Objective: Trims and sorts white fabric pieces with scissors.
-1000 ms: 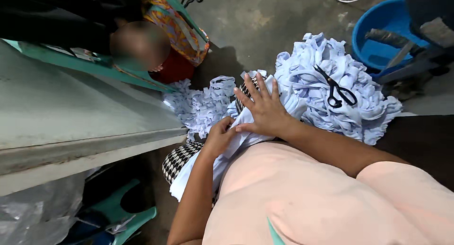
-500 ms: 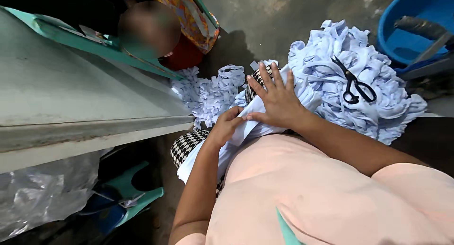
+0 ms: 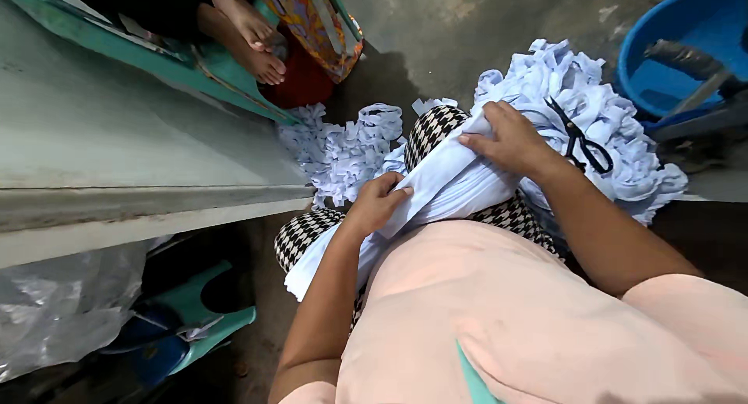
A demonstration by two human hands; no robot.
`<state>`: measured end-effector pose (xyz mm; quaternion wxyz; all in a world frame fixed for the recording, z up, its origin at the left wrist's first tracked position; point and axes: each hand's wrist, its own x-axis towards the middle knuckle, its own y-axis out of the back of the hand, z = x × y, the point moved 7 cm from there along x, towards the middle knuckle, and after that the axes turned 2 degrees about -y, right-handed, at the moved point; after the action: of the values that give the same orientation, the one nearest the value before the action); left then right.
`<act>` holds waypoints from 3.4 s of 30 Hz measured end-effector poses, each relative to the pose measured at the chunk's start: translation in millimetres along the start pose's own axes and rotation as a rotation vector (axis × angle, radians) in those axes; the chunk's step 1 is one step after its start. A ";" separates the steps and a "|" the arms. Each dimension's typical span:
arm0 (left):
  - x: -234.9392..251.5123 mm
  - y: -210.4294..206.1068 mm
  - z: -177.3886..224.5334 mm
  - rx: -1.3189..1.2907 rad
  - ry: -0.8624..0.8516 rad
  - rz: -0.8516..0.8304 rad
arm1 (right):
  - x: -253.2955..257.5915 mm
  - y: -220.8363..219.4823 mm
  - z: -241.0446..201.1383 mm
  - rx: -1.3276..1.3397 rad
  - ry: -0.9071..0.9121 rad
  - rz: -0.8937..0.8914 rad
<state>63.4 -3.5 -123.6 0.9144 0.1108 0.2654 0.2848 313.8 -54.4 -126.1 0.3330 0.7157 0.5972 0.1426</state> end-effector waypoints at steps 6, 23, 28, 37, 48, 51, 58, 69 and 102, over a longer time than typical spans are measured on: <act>31.6 -6.0 33.1 -0.130 -0.013 0.051 | 24.7 71.1 15.4 0.295 0.066 0.223; 54.7 -11.1 10.7 0.162 0.202 0.058 | -84.6 19.0 250.2 -0.246 -0.852 0.062; 52.9 -9.3 8.9 0.087 0.165 0.074 | -73.8 31.7 249.1 -0.220 -0.828 -0.052; 37.2 -13.5 -0.8 -0.252 0.058 -0.050 | -59.2 53.2 97.1 0.467 -0.202 -0.107; 33.1 -10.7 14.2 -0.440 0.112 0.037 | -149.1 14.6 19.9 0.357 -0.316 -1.109; 31.2 -11.9 23.0 -0.522 0.126 0.043 | -152.5 7.8 18.4 0.358 -0.358 -1.114; 29.2 -17.2 34.9 -0.596 0.108 0.060 | -125.5 -8.4 -0.7 0.387 -0.285 -1.041; 29.1 -25.0 36.0 -0.564 0.035 0.050 | -113.3 -25.9 -2.6 0.414 -0.342 -0.921; 21.8 -23.7 15.1 -0.530 0.042 0.212 | -109.9 -36.8 -8.9 0.416 -0.297 -0.674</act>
<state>97.9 -11.0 -128.7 0.8710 -0.1109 0.1875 0.4403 253.4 -153.6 -122.0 0.2917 0.5450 0.7595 -0.2027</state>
